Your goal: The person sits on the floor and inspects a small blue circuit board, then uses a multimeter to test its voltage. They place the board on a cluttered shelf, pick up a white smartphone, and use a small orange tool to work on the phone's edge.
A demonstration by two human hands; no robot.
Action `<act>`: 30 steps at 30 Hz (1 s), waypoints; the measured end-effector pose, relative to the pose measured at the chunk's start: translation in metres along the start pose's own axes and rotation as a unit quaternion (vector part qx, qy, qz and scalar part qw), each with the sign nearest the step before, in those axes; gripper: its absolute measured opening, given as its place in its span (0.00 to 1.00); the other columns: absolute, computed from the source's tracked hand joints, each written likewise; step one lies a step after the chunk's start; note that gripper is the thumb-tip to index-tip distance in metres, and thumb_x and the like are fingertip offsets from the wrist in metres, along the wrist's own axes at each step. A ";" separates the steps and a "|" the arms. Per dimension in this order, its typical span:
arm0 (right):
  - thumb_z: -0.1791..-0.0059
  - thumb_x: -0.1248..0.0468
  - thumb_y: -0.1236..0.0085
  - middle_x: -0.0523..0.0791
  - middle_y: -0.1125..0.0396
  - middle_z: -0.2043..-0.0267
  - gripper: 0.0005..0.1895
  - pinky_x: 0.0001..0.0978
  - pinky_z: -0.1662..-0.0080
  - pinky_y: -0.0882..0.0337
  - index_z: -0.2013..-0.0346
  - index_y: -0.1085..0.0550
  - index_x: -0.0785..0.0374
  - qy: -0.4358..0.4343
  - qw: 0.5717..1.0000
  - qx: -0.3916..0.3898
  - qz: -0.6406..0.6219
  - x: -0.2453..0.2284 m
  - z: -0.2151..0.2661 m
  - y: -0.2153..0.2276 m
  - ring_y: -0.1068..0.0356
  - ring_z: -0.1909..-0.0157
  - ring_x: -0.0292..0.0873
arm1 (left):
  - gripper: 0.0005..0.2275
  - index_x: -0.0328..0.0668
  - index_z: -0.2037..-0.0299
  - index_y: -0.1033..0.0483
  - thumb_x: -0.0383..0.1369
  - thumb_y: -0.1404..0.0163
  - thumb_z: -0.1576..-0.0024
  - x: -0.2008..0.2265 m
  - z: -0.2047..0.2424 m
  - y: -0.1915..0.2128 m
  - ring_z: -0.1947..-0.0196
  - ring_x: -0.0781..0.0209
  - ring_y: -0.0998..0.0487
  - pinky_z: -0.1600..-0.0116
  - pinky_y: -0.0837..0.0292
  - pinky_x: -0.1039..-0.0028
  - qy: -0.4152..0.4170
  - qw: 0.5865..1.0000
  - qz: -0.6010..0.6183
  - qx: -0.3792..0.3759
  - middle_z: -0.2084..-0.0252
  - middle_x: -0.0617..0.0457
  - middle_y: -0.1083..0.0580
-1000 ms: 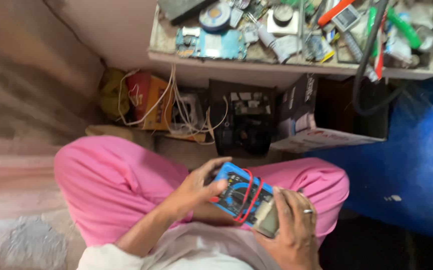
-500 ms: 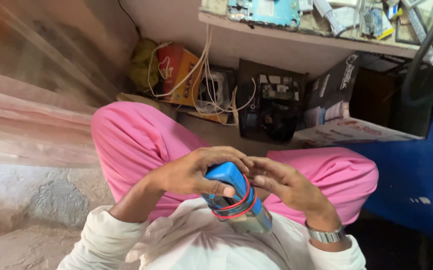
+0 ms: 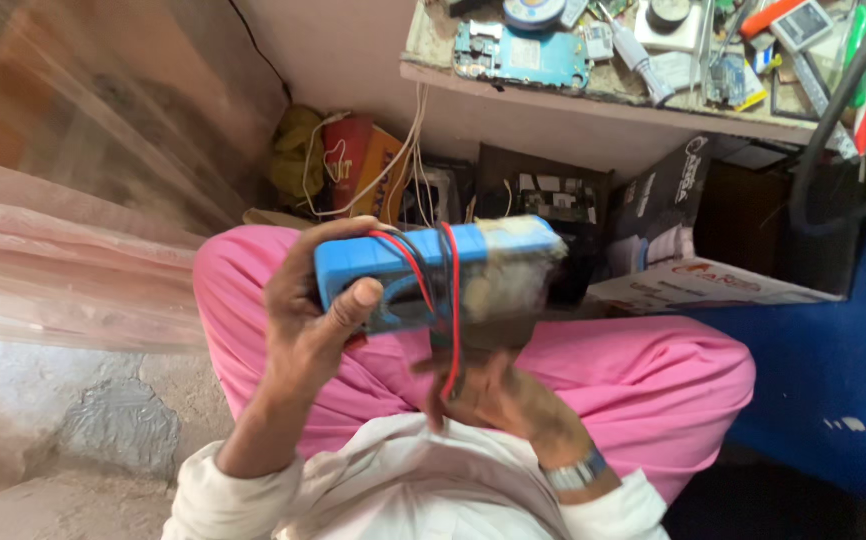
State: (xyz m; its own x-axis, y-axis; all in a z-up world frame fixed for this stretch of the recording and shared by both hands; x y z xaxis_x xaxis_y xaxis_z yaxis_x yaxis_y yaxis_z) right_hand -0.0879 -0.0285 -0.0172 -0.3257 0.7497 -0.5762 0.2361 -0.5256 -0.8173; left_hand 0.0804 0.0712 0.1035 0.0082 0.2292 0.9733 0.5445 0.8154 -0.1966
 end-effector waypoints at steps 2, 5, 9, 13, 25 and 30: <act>0.42 0.41 0.51 0.40 0.30 0.57 0.39 0.22 0.57 0.33 0.29 0.32 0.69 0.009 0.980 0.013 0.197 -0.016 0.017 -0.015 0.35 0.60 0.31 | 0.23 0.37 0.40 0.28 0.40 0.38 0.40 0.039 -0.005 0.001 0.50 0.62 0.21 0.48 0.24 0.74 -0.184 0.959 -0.202 -0.073 0.46 0.49 0.23; 0.47 0.55 0.41 0.43 0.30 0.64 0.25 0.25 0.66 0.33 0.45 0.25 0.74 0.020 0.905 0.269 0.329 -0.071 0.088 -0.007 0.38 0.70 0.32 | 0.23 0.35 0.43 0.26 0.41 0.37 0.43 0.042 -0.007 0.009 0.47 0.56 0.18 0.42 0.22 0.69 -0.185 0.923 -0.280 -0.188 0.47 0.48 0.22; 0.40 0.61 0.47 0.46 0.32 0.72 0.17 0.26 0.69 0.39 0.50 0.22 0.75 0.138 0.720 0.524 0.434 -0.155 0.149 0.007 0.41 0.72 0.34 | 0.25 0.30 0.43 0.26 0.43 0.37 0.43 0.026 0.011 0.015 0.46 0.45 0.20 0.39 0.24 0.60 0.009 0.962 0.043 -0.269 0.47 0.39 0.22; 0.45 0.69 0.56 0.46 0.24 0.65 0.14 0.23 0.62 0.30 0.53 0.23 0.69 -0.048 0.738 0.640 0.206 -0.100 0.129 0.069 0.29 0.66 0.37 | 0.25 0.30 0.39 0.30 0.43 0.40 0.38 0.025 0.016 0.036 0.47 0.46 0.21 0.42 0.24 0.57 -0.076 0.930 0.348 -0.092 0.46 0.39 0.26; 0.42 0.63 0.52 0.47 0.28 0.59 0.16 0.29 0.61 0.32 0.43 0.26 0.67 0.222 0.697 0.608 0.309 -0.177 0.182 0.013 0.32 0.68 0.37 | 0.26 0.31 0.46 0.21 0.35 0.33 0.55 -0.002 0.033 0.088 0.62 0.48 0.22 0.58 0.25 0.62 0.080 0.961 -0.185 -0.189 0.56 0.39 0.20; 0.43 0.60 0.48 0.47 0.27 0.51 0.21 0.32 0.60 0.30 0.38 0.27 0.65 0.115 0.416 0.624 0.652 -0.223 0.195 -0.016 0.31 0.68 0.37 | 0.27 0.27 0.42 0.23 0.39 0.36 0.48 -0.013 0.057 0.101 0.63 0.43 0.21 0.57 0.25 0.54 -0.046 0.943 0.309 -0.117 0.39 0.26 0.27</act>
State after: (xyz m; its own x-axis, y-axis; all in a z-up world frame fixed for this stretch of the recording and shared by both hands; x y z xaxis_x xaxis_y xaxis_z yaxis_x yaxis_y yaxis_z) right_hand -0.1975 -0.2657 0.1230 -0.5349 -0.5560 -0.6362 -0.6309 -0.2381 0.7384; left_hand 0.0873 0.1809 0.0648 0.3180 0.6762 0.6646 0.6298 0.3733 -0.6812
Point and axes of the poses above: each hand's wrist, its own z-axis away from the middle knuckle, its own y-axis out of the back of the hand, x = y × z, the point moved 9 cm from there along -z, towards the middle knuckle
